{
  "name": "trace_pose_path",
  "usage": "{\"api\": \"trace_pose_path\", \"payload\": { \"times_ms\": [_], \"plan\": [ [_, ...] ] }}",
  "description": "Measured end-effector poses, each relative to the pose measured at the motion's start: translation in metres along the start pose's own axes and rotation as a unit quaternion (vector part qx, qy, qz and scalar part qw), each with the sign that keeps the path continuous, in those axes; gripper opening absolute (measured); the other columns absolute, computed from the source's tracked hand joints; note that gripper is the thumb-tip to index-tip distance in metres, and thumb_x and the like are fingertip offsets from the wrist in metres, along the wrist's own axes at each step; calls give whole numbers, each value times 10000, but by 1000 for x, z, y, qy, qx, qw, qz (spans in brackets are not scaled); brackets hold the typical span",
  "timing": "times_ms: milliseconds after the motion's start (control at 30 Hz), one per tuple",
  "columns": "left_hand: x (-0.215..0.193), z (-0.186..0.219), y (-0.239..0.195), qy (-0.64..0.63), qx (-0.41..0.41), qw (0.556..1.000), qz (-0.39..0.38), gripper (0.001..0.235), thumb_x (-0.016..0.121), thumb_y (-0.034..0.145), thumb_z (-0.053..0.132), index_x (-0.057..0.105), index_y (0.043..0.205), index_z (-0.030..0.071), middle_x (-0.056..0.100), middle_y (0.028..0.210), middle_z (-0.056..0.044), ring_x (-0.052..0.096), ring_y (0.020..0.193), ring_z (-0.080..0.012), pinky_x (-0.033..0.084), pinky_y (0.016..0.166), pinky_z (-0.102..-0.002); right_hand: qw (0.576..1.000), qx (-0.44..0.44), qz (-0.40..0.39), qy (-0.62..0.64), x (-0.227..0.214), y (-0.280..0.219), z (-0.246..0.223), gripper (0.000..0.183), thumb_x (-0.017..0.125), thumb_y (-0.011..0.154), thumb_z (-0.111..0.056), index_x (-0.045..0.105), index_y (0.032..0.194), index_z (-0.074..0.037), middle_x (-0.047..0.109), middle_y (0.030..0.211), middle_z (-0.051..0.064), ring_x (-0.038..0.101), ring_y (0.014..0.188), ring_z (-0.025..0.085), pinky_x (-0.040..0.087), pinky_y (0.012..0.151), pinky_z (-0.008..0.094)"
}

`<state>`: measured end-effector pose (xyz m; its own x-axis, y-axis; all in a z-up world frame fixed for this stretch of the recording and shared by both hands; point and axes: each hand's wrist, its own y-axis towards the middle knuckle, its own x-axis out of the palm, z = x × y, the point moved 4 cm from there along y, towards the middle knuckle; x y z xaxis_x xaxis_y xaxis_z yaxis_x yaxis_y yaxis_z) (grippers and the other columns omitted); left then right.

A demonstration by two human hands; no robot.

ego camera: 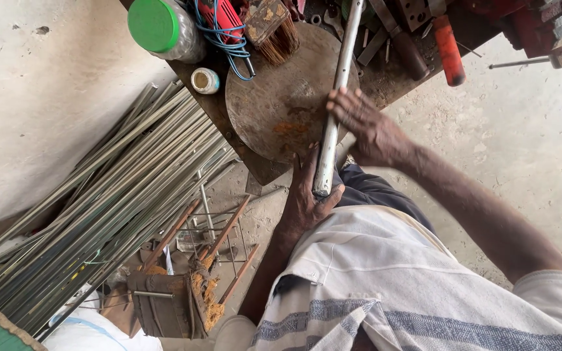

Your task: The recorder uses a hand file to smooth the edges of a metal tube and a metal plate at a workbench.

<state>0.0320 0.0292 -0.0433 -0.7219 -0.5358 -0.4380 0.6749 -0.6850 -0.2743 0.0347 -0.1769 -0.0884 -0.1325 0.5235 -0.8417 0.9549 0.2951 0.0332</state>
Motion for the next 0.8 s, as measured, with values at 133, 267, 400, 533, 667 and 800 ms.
{"api": "trace_pose_path", "payload": {
  "times_ms": [133, 267, 400, 533, 667, 800],
  "plan": [
    [1, -4, -1, 2, -4, 1000, -9, 1004, 692, 938, 433, 155, 1656, -20, 266, 1665, -358, 294, 1569, -505, 75, 1316, -666, 994, -29, 2, 106, -22, -15, -45, 882, 604, 794, -39, 253, 1601, 26, 192, 1697, 172, 202, 1583, 316, 180, 1301, 532],
    [-5, 1, 0, -2, 28, 1000, -12, 1000, 684, 962, 456, 134, 1661, -2, 255, 1692, -323, 253, 1603, -485, 95, 1334, -634, 983, -24, 1, 180, -18, -34, -60, 711, 586, 994, -338, 333, 1602, -69, 306, 1701, 97, 269, 1606, 238, 236, 1348, 444],
    [-29, 23, 6, -62, 35, 996, -54, 1023, 473, 971, 673, 94, 1669, 29, 140, 1731, -291, 113, 1626, -452, 62, 1327, -590, 964, 131, 9, 229, -23, -25, -65, 945, 336, 1013, -646, 133, 1642, 30, 88, 1727, 257, 101, 1607, 366, 165, 1311, 492],
    [-26, 8, 24, -108, -6, 990, -87, 1070, 220, 959, 840, 101, 1679, 57, 81, 1768, -243, 53, 1655, -412, 63, 1339, -557, 946, 173, -49, 268, 6, -25, -60, 1046, 283, 934, -737, -16, 1635, -20, -89, 1715, 239, 0, 1590, 365, 142, 1290, 472],
    [-18, -9, 59, -69, 36, 992, -101, 1092, 31, 928, 884, 108, 1680, 96, 63, 1784, -165, 49, 1670, -347, 82, 1362, -524, 926, 176, 5, 335, 6, -18, -64, 1084, 238, 946, -798, -88, 1641, -33, -152, 1723, 209, -70, 1617, 363, 100, 1328, 508],
    [-9, -30, 96, -31, 79, 990, -111, 1035, -40, 953, 842, 107, 1682, 122, 50, 1784, -125, 52, 1674, -303, 83, 1380, -496, 911, 204, 31, 356, 9, -10, -52, 1099, 105, 885, -852, -105, 1654, -96, -158, 1741, 187, -93, 1618, 359, 53, 1319, 555]
  ]
}}
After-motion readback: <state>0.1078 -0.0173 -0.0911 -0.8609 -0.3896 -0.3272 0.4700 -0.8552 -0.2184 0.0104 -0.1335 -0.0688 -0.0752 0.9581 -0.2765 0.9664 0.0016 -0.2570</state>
